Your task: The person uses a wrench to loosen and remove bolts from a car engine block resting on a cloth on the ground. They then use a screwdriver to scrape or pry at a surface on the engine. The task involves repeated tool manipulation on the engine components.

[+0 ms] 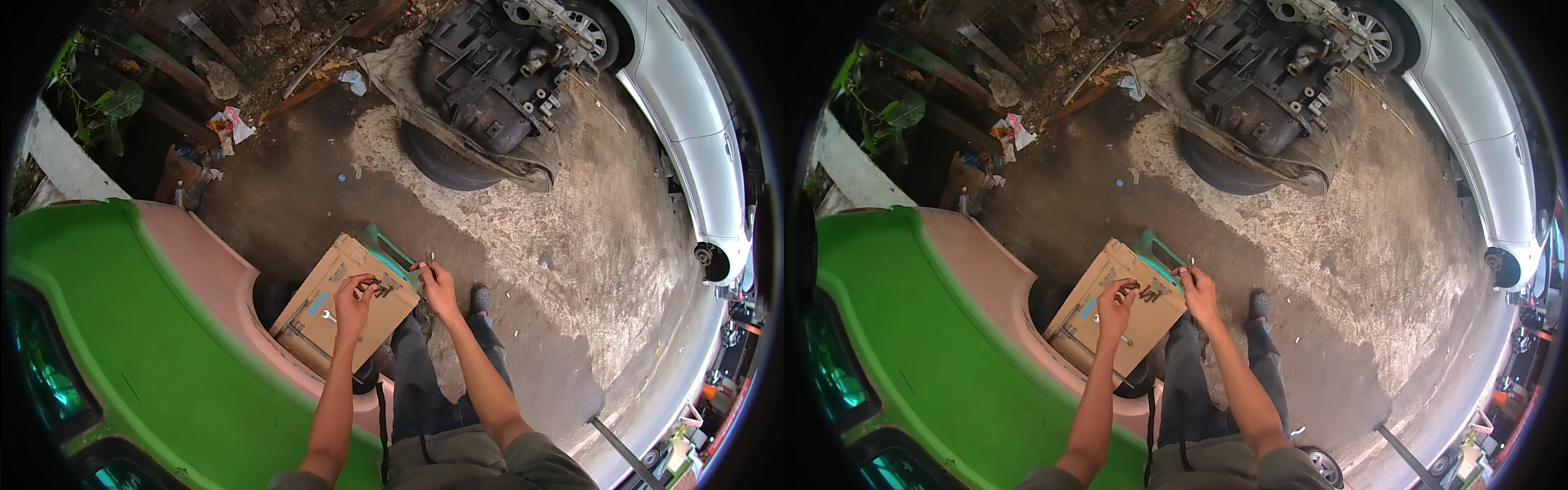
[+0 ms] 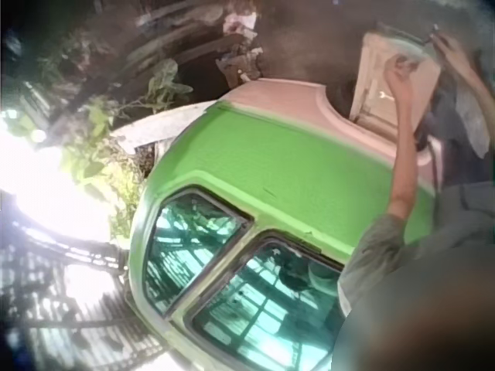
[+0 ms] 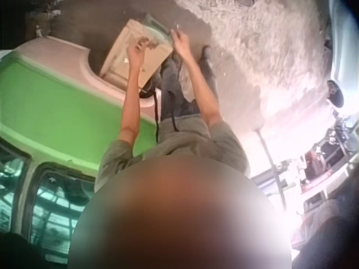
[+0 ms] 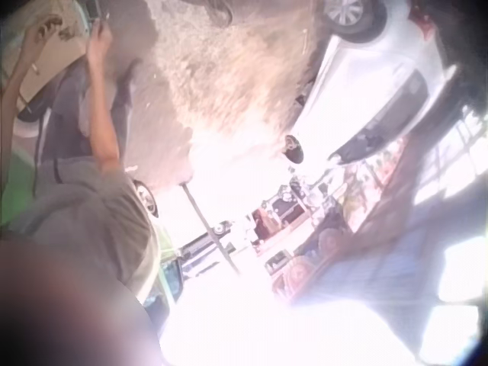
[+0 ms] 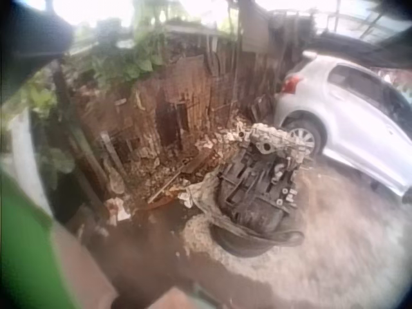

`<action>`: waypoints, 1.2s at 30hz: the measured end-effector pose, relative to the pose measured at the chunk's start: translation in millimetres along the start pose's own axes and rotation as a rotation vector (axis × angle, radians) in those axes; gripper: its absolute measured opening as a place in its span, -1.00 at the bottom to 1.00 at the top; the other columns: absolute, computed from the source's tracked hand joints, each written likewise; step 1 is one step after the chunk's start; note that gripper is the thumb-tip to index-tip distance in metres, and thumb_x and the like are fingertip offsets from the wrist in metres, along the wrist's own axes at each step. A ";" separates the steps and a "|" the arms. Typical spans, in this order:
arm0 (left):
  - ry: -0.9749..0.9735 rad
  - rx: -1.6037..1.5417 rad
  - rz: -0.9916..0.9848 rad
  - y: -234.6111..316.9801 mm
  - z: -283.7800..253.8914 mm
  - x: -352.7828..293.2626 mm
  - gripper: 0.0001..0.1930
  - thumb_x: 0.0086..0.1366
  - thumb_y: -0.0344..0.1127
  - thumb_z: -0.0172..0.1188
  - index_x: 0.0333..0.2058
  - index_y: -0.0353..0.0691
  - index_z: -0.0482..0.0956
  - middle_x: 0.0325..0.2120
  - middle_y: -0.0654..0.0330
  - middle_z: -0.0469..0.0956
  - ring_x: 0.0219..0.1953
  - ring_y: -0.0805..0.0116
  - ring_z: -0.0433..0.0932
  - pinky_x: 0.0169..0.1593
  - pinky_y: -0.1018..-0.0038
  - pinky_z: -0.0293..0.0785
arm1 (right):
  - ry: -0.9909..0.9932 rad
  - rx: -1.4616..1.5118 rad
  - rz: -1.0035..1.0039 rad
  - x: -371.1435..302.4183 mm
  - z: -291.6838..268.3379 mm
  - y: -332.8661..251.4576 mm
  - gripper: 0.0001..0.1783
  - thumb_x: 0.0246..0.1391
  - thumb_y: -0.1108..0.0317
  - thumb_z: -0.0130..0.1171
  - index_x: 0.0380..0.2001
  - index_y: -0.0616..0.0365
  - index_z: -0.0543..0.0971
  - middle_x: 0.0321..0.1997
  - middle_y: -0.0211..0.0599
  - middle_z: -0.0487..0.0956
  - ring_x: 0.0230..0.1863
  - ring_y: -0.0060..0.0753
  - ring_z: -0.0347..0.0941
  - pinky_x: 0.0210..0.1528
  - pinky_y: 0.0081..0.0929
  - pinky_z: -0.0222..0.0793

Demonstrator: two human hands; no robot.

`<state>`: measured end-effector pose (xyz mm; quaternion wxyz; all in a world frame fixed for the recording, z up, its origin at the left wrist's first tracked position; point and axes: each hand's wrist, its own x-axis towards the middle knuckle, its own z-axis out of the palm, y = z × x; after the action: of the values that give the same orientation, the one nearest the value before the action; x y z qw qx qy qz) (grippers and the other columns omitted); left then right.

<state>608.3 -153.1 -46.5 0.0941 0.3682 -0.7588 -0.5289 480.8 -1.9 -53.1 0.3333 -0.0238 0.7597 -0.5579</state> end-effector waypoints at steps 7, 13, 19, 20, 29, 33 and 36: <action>-0.063 0.025 -0.069 -81.8 22.9 28.7 -0.76 0.09 -0.58 0.31 -0.22 -0.27 0.60 -0.35 0.16 0.59 -0.40 0.33 0.51 -0.30 0.44 0.44 | 0.019 -0.040 0.083 33.3 37.7 52.2 -0.67 0.29 0.17 0.00 -0.29 0.20 0.61 -0.64 -0.41 0.34 -0.58 -0.58 0.25 -0.49 -0.46 0.20; -0.125 0.070 -0.111 -123.5 35.1 36.0 -0.78 0.09 -0.57 0.32 -0.25 -0.28 0.59 -0.40 0.12 0.56 -0.42 0.26 0.51 -0.28 0.38 0.48 | 0.022 -0.099 0.079 46.6 44.2 65.2 -0.65 0.32 0.15 -0.01 -0.27 0.20 0.61 -0.65 -0.52 0.33 -0.61 -0.66 0.27 -0.55 -0.53 0.21; -0.105 0.052 -0.113 -103.7 28.6 37.6 -0.81 0.11 -0.56 0.29 -0.25 -0.29 0.59 -0.41 0.14 0.55 -0.44 0.30 0.50 -0.31 0.40 0.46 | 0.031 -0.094 0.052 47.4 39.2 48.9 -0.63 0.33 0.14 -0.02 -0.26 0.21 0.62 -0.65 -0.53 0.32 -0.61 -0.66 0.23 -0.54 -0.55 0.18; -0.096 0.047 -0.101 -95.9 27.3 38.6 -0.81 0.12 -0.55 0.29 -0.26 -0.30 0.59 -0.42 0.14 0.55 -0.44 0.30 0.49 -0.31 0.41 0.46 | 0.034 -0.090 0.039 46.3 38.4 44.1 -0.63 0.33 0.14 -0.02 -0.26 0.22 0.62 -0.65 -0.53 0.32 -0.61 -0.66 0.22 -0.54 -0.55 0.16; -0.023 -0.048 0.076 -4.7 20.0 44.2 -0.84 0.16 -0.52 0.27 -0.25 -0.33 0.59 -0.44 0.15 0.55 -0.46 0.37 0.48 -0.36 0.45 0.42 | 0.060 -0.006 -0.052 26.4 16.7 -16.5 -0.65 0.33 0.17 -0.02 -0.27 0.23 0.61 -0.59 -0.54 0.34 -0.55 -0.70 0.20 -0.52 -0.57 0.12; -0.024 -0.099 0.071 49.1 18.3 32.7 -0.86 0.20 -0.47 0.27 -0.26 -0.34 0.59 -0.45 0.17 0.55 -0.45 0.41 0.48 -0.39 0.49 0.39 | 0.064 0.094 -0.025 6.2 -5.5 -51.0 -0.65 0.33 0.18 -0.03 -0.26 0.23 0.61 -0.57 -0.57 0.34 -0.55 -0.69 0.20 -0.51 -0.58 0.12; -0.022 -0.104 0.115 93.6 23.0 21.8 -0.87 0.21 -0.45 0.27 -0.27 -0.35 0.60 -0.45 0.18 0.55 -0.45 0.43 0.48 -0.41 0.50 0.37 | 0.077 0.090 -0.097 -13.3 -27.5 -78.8 -0.66 0.34 0.18 -0.04 -0.25 0.22 0.61 -0.57 -0.57 0.33 -0.52 -0.71 0.20 -0.46 -0.62 0.15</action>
<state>537.6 -134.8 20.0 0.1351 0.3128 -0.7513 -0.5651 450.0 -3.3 25.6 0.2772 -0.0243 0.7441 -0.6074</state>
